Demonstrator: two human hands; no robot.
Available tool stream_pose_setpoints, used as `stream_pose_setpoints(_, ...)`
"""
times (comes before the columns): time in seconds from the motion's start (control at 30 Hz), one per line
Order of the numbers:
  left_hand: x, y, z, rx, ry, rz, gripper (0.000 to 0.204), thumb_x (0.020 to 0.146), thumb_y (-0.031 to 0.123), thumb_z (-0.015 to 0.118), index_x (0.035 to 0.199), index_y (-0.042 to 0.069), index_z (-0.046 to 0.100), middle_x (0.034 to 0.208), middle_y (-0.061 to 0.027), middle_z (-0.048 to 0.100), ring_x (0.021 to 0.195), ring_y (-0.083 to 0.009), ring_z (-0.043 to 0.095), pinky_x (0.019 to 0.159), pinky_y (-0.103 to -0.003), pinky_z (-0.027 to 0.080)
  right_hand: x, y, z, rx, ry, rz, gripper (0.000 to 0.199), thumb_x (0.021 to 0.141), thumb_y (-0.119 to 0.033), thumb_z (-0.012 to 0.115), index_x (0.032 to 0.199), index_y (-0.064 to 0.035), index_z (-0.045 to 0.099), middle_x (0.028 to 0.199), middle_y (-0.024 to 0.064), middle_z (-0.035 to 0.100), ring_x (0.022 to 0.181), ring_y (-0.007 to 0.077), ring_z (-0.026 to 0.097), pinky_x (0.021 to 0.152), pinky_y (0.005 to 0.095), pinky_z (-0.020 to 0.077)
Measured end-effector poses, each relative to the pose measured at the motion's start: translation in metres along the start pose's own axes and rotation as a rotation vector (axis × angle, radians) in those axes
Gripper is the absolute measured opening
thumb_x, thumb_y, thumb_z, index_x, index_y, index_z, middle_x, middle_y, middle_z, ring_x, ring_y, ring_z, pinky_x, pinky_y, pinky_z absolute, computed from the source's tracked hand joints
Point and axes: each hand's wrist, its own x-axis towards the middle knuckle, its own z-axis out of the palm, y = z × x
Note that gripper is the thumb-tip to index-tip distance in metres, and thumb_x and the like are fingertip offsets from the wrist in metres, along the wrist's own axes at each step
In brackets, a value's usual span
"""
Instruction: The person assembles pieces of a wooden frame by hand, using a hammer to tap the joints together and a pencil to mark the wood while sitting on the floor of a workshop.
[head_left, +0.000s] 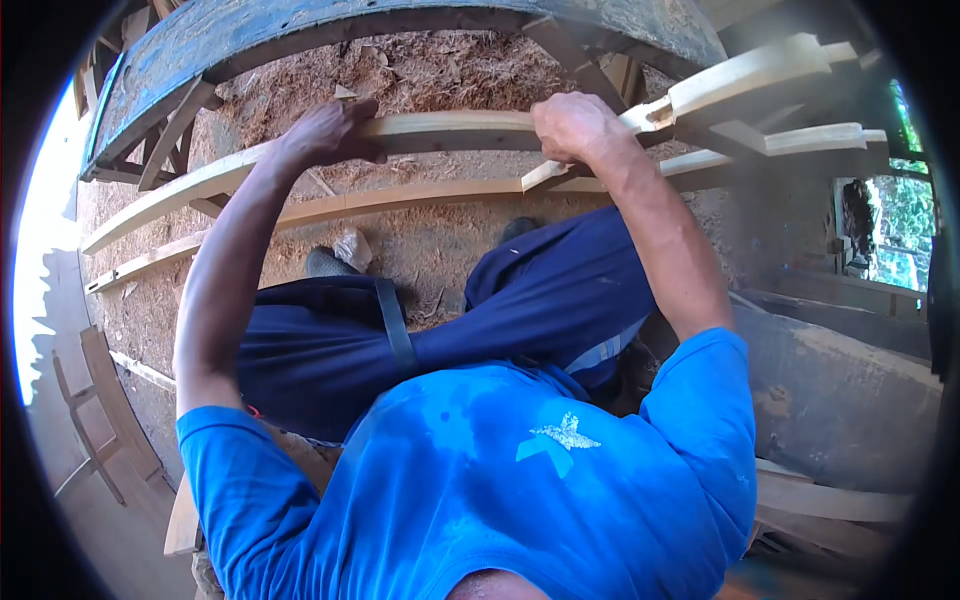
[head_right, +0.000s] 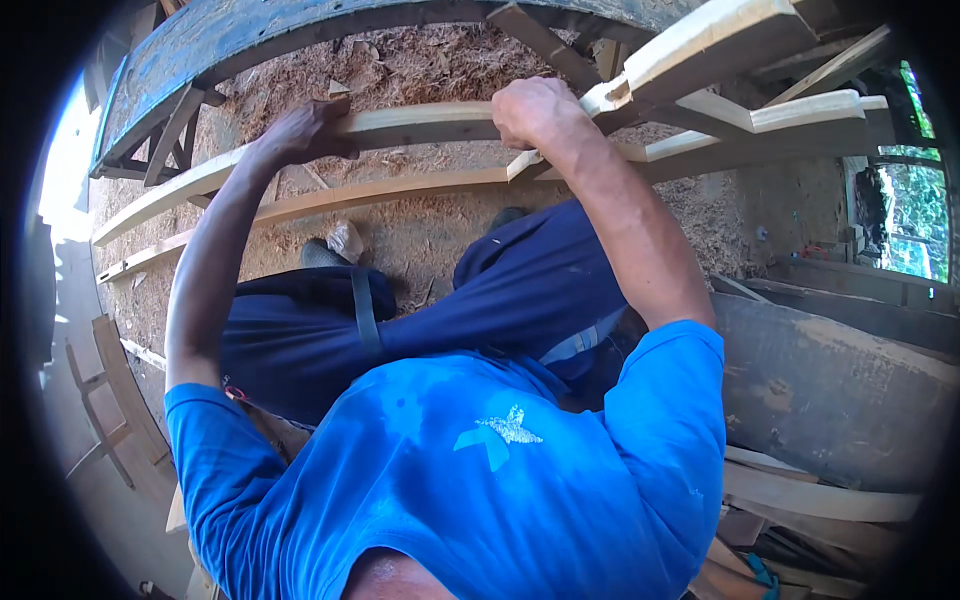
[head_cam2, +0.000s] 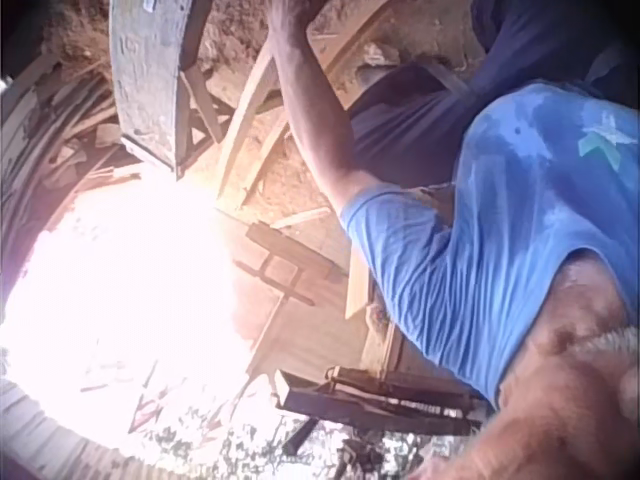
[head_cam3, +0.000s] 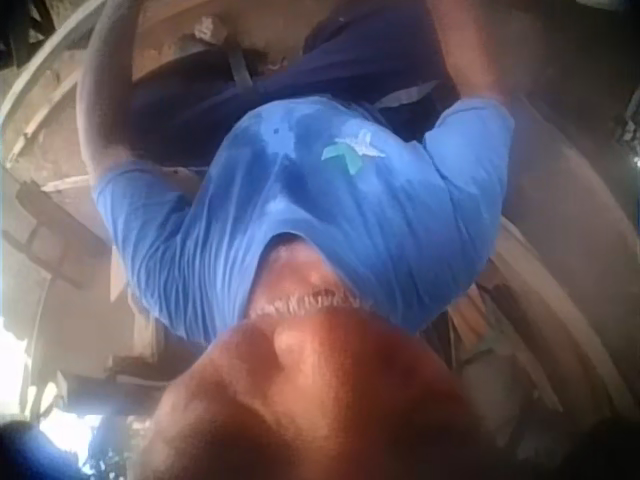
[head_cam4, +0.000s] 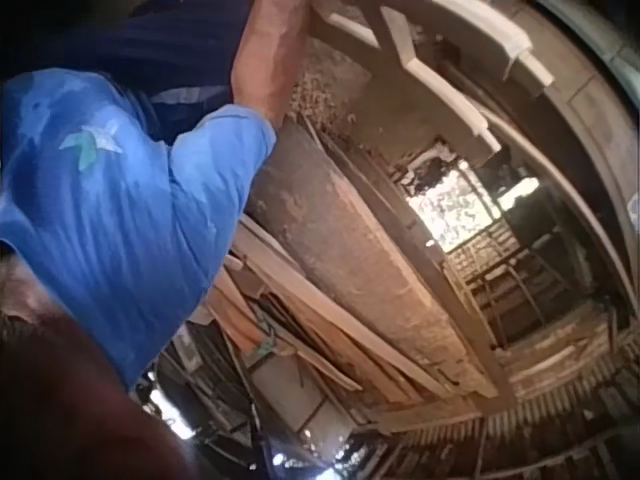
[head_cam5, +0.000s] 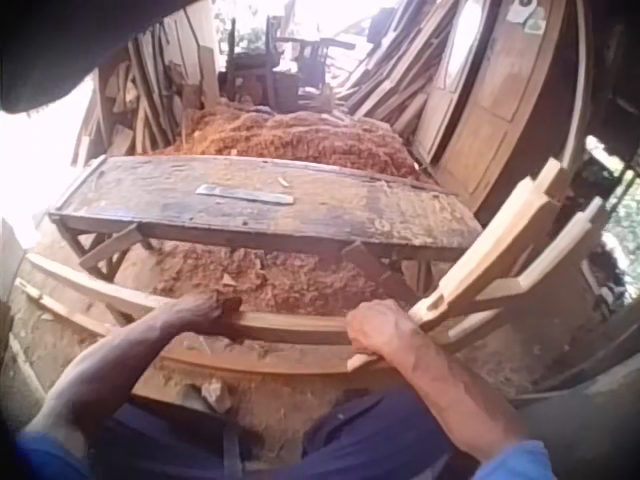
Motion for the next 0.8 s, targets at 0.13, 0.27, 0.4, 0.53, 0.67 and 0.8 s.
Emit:
stream_pose_setpoints(0.13,-0.003,-0.004,0.016,0.04,0.148,0.031,0.055,0.077,0.049,0.075,0.103,0.006,0.053,0.089,-0.0219,0.066,0.087,-0.0406,0.065,0.075,-0.049,0.048,-0.013,0.011,0.011,-0.039,0.247,0.031,0.024,0.084,-0.011,0.057,0.103,-0.0024,0.066,0.092,0.0208,0.071,0.09,0.037,0.07,0.078,0.0466,0.0564)
stream_pose_setpoints(0.27,-0.013,-0.003,0.011,0.006,0.126,0.031,0.05,0.078,0.046,0.075,0.106,0.008,0.058,0.087,-0.0201,0.068,0.084,-0.0391,0.067,0.072,-0.05,0.049,-0.017,0.011,0.005,-0.019,0.383,-0.006,0.018,0.081,-0.008,0.057,0.09,0.0009,0.07,0.087,0.023,0.07,0.083,0.0374,0.071,0.073,0.044,0.058)
stream_pose_setpoints(0.4,-0.027,-0.013,0.021,0.016,0.186,0.012,0.049,0.079,0.051,0.073,0.105,0.012,0.059,0.085,-0.0176,0.069,0.083,-0.0375,0.067,0.07,-0.049,0.05,-0.015,0.004,-0.009,-0.027,0.251,-0.075,0.013,0.074,-0.004,0.062,0.083,0.0012,0.071,0.081,0.0241,0.069,0.081,0.0399,0.069,0.073,0.046,0.0566)
stream_pose_setpoints(0.53,-0.022,-0.011,0.01,0.043,0.204,0.072,0.048,0.079,0.054,0.071,0.093,0.011,0.054,0.078,-0.0152,0.066,0.077,-0.039,0.066,0.068,-0.052,0.048,-0.057,0.0,0.011,0.029,0.812,-0.166,0.026,0.083,-0.005,0.061,0.109,0.0019,0.06,0.105,0.0186,0.062,0.1,0.0343,0.064,0.086,0.0431,0.0527)
stream_pose_setpoints(0.67,-0.037,-0.005,0.001,0.076,0.232,0.039,0.049,0.078,0.052,0.073,0.093,0.009,0.056,0.08,-0.0167,0.065,0.078,-0.0404,0.064,0.068,-0.051,0.048,-0.139,0.0,0.01,0.409,1.078,-0.425,0.032,0.084,-0.003,0.067,0.115,0.0018,0.063,0.099,0.0157,0.066,0.086,0.0307,0.067,0.078,0.0375,0.0552)
stream_pose_setpoints(0.8,-0.052,-0.002,0.004,0.022,0.266,0.045,0.044,0.074,0.042,0.078,0.091,0.008,0.056,0.076,-0.0167,0.065,0.076,-0.0402,0.064,0.065,-0.049,0.047,-0.159,0.045,0.125,1.196,1.662,0.414,0.019,0.097,-0.01,0.057,0.111,0.0011,0.064,0.085,0.0074,0.065,0.071,0.0123,0.061,0.064,0.025,0.0507)
